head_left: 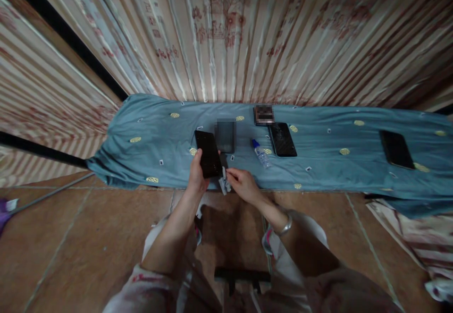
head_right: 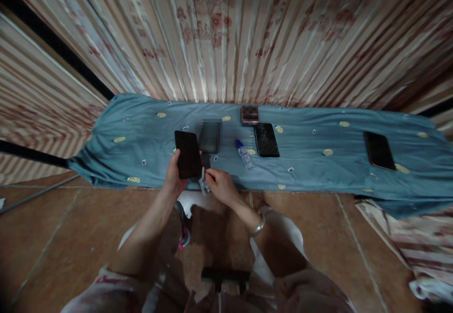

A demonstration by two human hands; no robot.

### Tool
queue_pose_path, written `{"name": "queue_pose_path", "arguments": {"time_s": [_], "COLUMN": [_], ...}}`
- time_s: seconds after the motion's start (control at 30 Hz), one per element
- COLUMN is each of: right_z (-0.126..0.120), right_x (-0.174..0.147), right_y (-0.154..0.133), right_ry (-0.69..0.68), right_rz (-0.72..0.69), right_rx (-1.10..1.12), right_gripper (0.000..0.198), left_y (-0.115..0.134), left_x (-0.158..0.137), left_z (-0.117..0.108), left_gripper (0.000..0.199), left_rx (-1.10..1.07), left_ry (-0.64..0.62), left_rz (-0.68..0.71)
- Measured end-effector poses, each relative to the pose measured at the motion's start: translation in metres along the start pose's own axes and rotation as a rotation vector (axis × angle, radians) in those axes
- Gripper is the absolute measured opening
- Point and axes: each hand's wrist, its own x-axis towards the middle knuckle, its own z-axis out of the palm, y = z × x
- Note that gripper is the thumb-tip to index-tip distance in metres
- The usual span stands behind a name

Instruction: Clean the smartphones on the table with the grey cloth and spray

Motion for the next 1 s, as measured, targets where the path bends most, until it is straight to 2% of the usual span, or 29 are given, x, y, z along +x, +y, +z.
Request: {"name": "queue_pose_path", "arguments": {"time_s": [0.1, 0.2, 0.4, 0.67, 0.87, 1.0], "right_z": [-0.007, -0.004, 0.007, 0.013, 0.005, 0.001], "right_x": [-0.003, -0.006, -0.011, -0.013, 0.000, 0.007], "right_y": [-0.005, -0.009, -0.012, -0.015, -0.014, -0.009], "right_ry": [0.102, 0.147, 0.188, 0.141, 0.163, 0.222], "right_rz": [-0.183, -0.387, -0.569, -0.590, -0.490, -0.446], "right_rx": [-0.231, -0.378, -0.572, -0.526, -0.522, -0.542], "right_gripper": [0.026, 0.033, 0.035, 0.042, 0.043, 0.043], "left_y": [0.002, 0.003, -0.002, -0.019, -0.029, -0.033], "left_x": [-0.001, -0.002, -0.005, -0.007, -0.017, -0.024], "left_z": [0.003, 0.006, 0.010, 0.005, 0.011, 0.015], "left_gripper": [0.039, 0.042, 0.061, 0.071, 0.051, 0.046], "left_rx": [-0.041, -0.073, -0.107, -0.031, -0.079, -0.062], "left_ry": [0.033, 0.051, 0.039, 0.024, 0.020, -0.018], "left_rz": [-0.033, -0.085, -0.124, -0.206, -0.190, -0.192]}}
